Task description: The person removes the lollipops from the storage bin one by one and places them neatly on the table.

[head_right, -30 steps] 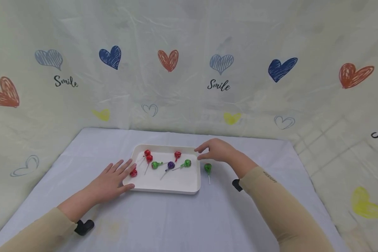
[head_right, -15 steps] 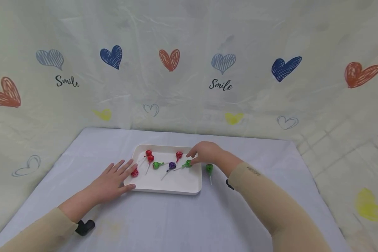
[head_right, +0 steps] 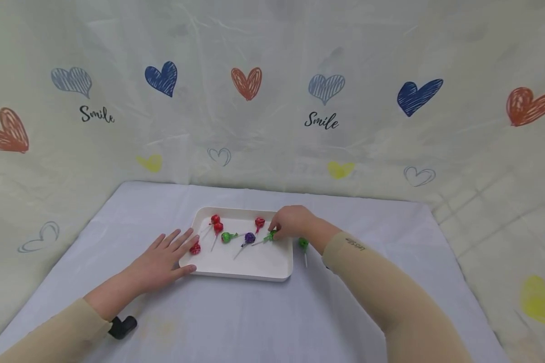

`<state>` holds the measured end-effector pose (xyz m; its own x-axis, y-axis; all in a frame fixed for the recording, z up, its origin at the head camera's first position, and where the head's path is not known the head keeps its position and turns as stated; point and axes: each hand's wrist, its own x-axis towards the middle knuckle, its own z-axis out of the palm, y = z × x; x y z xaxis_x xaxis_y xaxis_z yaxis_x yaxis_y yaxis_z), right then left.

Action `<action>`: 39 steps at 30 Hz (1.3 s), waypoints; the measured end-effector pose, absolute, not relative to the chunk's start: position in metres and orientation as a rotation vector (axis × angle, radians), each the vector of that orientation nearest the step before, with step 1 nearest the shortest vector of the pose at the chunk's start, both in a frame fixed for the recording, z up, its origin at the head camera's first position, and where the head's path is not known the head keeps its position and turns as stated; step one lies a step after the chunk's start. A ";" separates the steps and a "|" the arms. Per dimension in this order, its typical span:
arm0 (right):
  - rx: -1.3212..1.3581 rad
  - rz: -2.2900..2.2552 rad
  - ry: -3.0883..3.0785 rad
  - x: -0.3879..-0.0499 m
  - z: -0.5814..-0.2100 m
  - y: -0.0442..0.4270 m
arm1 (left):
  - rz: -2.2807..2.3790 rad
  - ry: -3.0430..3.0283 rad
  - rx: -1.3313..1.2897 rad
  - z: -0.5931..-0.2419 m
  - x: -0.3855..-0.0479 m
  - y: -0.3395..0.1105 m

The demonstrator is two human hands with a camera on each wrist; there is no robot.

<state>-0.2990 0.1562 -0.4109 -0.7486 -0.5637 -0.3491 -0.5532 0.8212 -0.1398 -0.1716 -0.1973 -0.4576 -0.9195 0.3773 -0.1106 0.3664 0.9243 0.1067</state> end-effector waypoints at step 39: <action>-0.817 -0.153 2.595 -0.284 -0.399 0.159 | 0.123 2.957 0.583 -0.454 -0.170 -0.196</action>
